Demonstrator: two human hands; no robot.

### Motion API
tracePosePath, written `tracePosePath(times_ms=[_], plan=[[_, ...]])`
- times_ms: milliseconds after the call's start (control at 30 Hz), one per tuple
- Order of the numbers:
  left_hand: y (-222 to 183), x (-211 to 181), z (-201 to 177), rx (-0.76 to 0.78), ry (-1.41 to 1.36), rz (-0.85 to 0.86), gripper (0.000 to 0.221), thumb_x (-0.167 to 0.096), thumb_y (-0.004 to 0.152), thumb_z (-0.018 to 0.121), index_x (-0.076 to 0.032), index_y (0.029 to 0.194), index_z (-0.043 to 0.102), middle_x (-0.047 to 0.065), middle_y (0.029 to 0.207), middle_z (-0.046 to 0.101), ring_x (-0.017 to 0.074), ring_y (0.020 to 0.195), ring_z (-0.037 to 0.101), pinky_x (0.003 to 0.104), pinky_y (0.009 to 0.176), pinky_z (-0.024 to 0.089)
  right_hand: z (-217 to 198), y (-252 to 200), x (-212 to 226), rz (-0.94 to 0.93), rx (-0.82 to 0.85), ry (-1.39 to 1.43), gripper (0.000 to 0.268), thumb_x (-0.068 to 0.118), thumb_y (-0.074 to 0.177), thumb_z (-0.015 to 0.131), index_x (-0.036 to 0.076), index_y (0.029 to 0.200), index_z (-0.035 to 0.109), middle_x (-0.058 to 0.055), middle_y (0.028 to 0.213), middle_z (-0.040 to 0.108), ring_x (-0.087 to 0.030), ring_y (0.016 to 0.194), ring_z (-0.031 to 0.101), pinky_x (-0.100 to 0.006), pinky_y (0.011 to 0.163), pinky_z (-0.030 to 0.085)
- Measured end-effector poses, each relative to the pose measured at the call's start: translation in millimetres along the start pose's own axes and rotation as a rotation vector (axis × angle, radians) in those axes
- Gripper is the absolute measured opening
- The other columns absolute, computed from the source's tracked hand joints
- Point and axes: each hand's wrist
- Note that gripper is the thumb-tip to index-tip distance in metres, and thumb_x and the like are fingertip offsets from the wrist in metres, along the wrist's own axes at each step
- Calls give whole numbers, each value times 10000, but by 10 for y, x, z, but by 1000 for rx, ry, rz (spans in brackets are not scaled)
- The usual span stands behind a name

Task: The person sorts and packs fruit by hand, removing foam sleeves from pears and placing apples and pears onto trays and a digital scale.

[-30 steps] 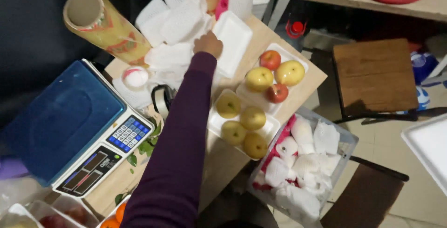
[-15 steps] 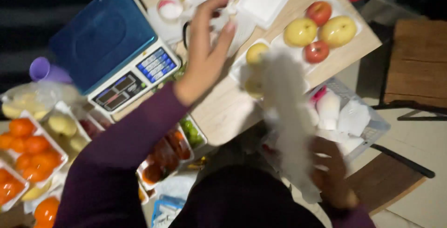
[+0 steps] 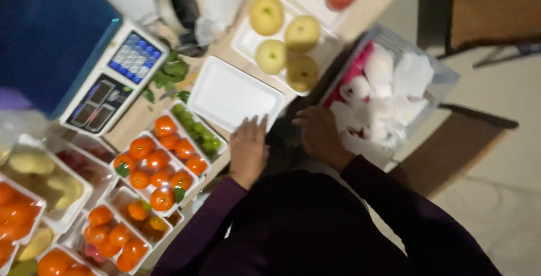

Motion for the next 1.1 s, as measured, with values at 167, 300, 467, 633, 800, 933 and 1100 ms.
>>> tracePosePath(times_ms=[167, 300, 467, 633, 800, 933, 1100], plan=[[-34, -162, -108, -211, -32, 40, 852, -116, 767, 760, -100, 1541, 403, 196, 1489, 467, 436, 1409, 394, 569, 1071, 335, -2, -1062, -839, 836, 456, 294, 389, 139, 949, 574, 81, 1326, 647, -185, 1245, 666, -417, 1202, 605, -508, 1036, 467], [-64, -411, 475, -177, -170, 98, 581, -159, 860, 689, -135, 1420, 534, 146, 1398, 519, 422, 1333, 460, 544, 1039, 374, 288, -1451, -1610, 958, 480, 204, 331, 114, 1005, 539, 81, 1319, 638, -149, 1054, 670, -342, 1017, 653, -437, 910, 527], [-151, -842, 1081, -275, -131, 264, 207, -293, 930, 741, -259, 1132, 716, 15, 1251, 628, 293, 1044, 643, 417, 766, 507, 753, -1279, -1474, 664, 477, 225, 480, 153, 994, 585, 7, 1448, 528, -248, 1353, 591, -421, 1283, 560, -516, 1101, 451], [-281, -602, 1684, 30, -244, 341, 388, -323, 819, 732, -139, 1157, 679, 126, 1234, 643, 407, 1012, 646, 495, 757, 509, 1518, -1967, -517, 518, 475, 61, 560, 403, 943, 615, 60, 1384, 588, -189, 1199, 684, -366, 1073, 674, -506, 815, 569], [-241, -358, 1894, -18, -230, 428, 526, -302, 778, 739, -129, 1264, 635, 168, 1181, 620, 401, 985, 621, 492, 789, 495, 760, -1550, -837, 656, 383, 139, 476, 273, 960, 547, 20, 1362, 589, -235, 1195, 658, -429, 1087, 642, -521, 843, 554], [-21, -492, 1750, 155, -267, 314, 461, -275, 841, 698, -144, 1276, 623, 130, 1171, 649, 373, 1019, 648, 482, 846, 508, 294, -1257, -1516, 721, 103, -9, 244, 43, 973, 535, 35, 1183, 659, -140, 1049, 631, -350, 964, 616, -445, 814, 515], [111, -703, 1762, 224, -309, 350, 468, -154, 853, 699, -43, 1297, 601, 228, 1233, 637, 463, 1106, 624, 531, 894, 495, 836, -1430, -1539, 729, 15, -76, 215, 25, 912, 646, 153, 1081, 678, 5, 978, 633, -232, 920, 626, -383, 791, 504]])
Point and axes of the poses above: each hand's wrist, its own y-axis towards the middle knuckle, its own z-axis out of the palm, x = y × z
